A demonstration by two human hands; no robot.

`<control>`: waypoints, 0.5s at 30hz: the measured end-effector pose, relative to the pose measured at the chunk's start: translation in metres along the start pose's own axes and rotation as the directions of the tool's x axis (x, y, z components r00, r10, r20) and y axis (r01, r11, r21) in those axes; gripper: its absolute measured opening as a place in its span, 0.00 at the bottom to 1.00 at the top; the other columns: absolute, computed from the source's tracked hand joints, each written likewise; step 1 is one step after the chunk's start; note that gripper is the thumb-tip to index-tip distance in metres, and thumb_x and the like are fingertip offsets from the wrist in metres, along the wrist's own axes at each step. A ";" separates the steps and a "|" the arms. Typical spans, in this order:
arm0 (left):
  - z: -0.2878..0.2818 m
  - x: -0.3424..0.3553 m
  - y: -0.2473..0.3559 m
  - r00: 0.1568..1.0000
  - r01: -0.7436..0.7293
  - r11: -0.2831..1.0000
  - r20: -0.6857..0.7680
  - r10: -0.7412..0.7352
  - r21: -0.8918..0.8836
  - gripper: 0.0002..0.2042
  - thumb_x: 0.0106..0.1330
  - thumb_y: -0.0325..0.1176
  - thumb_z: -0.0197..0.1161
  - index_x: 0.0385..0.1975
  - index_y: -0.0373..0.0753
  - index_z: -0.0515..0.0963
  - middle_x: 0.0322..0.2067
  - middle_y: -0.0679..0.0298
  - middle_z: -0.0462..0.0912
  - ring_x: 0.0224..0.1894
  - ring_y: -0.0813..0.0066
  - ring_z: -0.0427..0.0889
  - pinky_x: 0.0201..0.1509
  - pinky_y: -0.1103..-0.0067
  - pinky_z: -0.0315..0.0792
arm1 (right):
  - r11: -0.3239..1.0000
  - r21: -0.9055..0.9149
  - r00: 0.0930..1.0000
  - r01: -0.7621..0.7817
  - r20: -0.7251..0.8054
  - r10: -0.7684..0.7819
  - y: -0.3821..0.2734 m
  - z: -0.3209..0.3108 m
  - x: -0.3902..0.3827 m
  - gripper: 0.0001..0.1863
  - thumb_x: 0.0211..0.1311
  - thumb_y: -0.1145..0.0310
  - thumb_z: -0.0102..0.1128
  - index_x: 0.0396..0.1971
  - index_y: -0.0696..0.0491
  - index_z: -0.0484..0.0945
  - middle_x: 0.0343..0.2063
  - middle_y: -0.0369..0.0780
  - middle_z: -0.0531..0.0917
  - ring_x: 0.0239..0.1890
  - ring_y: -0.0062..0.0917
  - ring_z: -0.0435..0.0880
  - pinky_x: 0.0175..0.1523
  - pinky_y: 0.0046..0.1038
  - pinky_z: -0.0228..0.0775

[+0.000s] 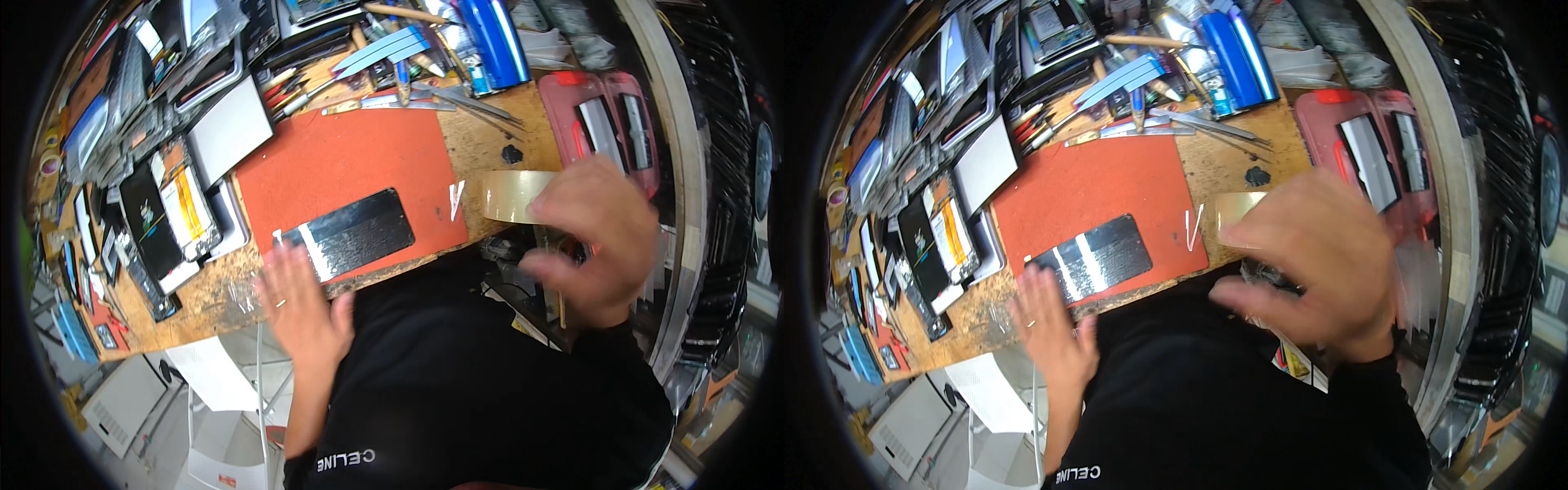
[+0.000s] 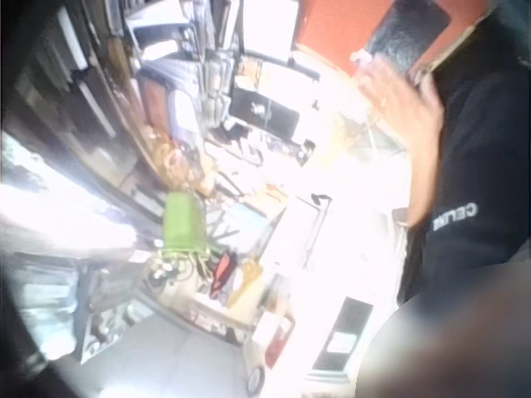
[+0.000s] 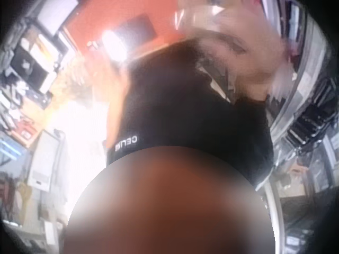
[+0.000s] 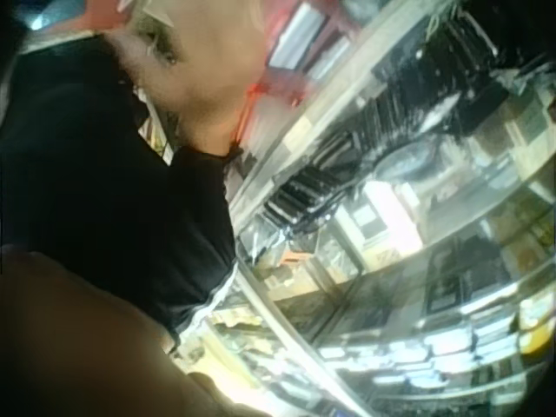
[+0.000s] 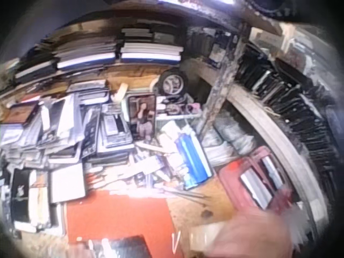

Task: The person disassembles a smartphone, removes the back cover and battery, and then reassembles it. They use a metal prying tool to open the device and apply adhesive tape to secure components. The workspace is cluttered with multiple phones and tools.

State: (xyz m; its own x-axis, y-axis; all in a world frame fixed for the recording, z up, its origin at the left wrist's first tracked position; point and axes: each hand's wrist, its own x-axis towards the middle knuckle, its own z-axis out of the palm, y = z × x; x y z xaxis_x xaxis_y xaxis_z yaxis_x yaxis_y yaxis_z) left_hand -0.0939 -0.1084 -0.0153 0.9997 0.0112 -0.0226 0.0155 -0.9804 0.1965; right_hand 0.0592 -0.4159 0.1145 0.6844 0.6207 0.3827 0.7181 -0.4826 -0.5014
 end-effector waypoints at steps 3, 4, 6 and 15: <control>-0.010 -0.021 -0.030 0.989 0.145 0.985 -0.039 -0.142 0.088 0.38 0.78 0.56 0.46 0.77 0.29 0.58 0.79 0.42 0.55 0.82 0.39 0.46 0.82 0.47 0.34 | 0.962 0.098 0.965 -0.255 -0.027 0.259 0.027 -0.016 0.025 0.14 0.60 0.64 0.73 0.40 0.58 0.87 0.33 0.42 0.87 0.37 0.26 0.86 0.43 0.28 0.75; -0.011 -0.023 -0.033 0.986 0.152 0.987 -0.080 -0.147 0.056 0.38 0.78 0.56 0.45 0.77 0.29 0.58 0.79 0.42 0.54 0.82 0.37 0.46 0.82 0.46 0.34 | 0.937 0.121 0.944 -0.328 0.003 0.330 0.042 -0.020 0.039 0.14 0.64 0.63 0.69 0.41 0.59 0.87 0.34 0.42 0.87 0.39 0.26 0.86 0.45 0.28 0.75; -0.009 -0.017 -0.023 0.979 0.096 0.992 -0.174 -0.109 -0.084 0.35 0.77 0.47 0.50 0.78 0.30 0.56 0.79 0.42 0.53 0.82 0.37 0.46 0.83 0.48 0.36 | 0.982 -0.035 0.964 -0.185 0.190 0.188 0.081 -0.015 0.077 0.10 0.69 0.71 0.65 0.44 0.60 0.86 0.37 0.40 0.88 0.40 0.24 0.86 0.47 0.27 0.77; -0.052 0.045 0.029 0.877 -0.472 0.589 -0.278 0.392 -0.656 0.24 0.65 0.45 0.72 0.54 0.35 0.82 0.55 0.47 0.83 0.65 0.47 0.79 0.72 0.50 0.68 | 0.885 -0.461 0.656 -0.054 0.652 0.380 0.119 0.053 0.112 0.14 0.55 0.60 0.76 0.32 0.54 0.85 0.30 0.43 0.88 0.37 0.42 0.87 0.42 0.39 0.77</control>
State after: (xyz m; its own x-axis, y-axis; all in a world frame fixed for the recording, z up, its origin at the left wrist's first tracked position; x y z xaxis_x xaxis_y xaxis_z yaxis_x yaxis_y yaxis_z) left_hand -0.0471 -0.1260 0.0400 0.8881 -0.3201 0.3299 -0.4494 -0.4534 0.7697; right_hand 0.2153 -0.3711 0.0566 0.6392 0.6265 -0.4461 0.6570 -0.7463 -0.1067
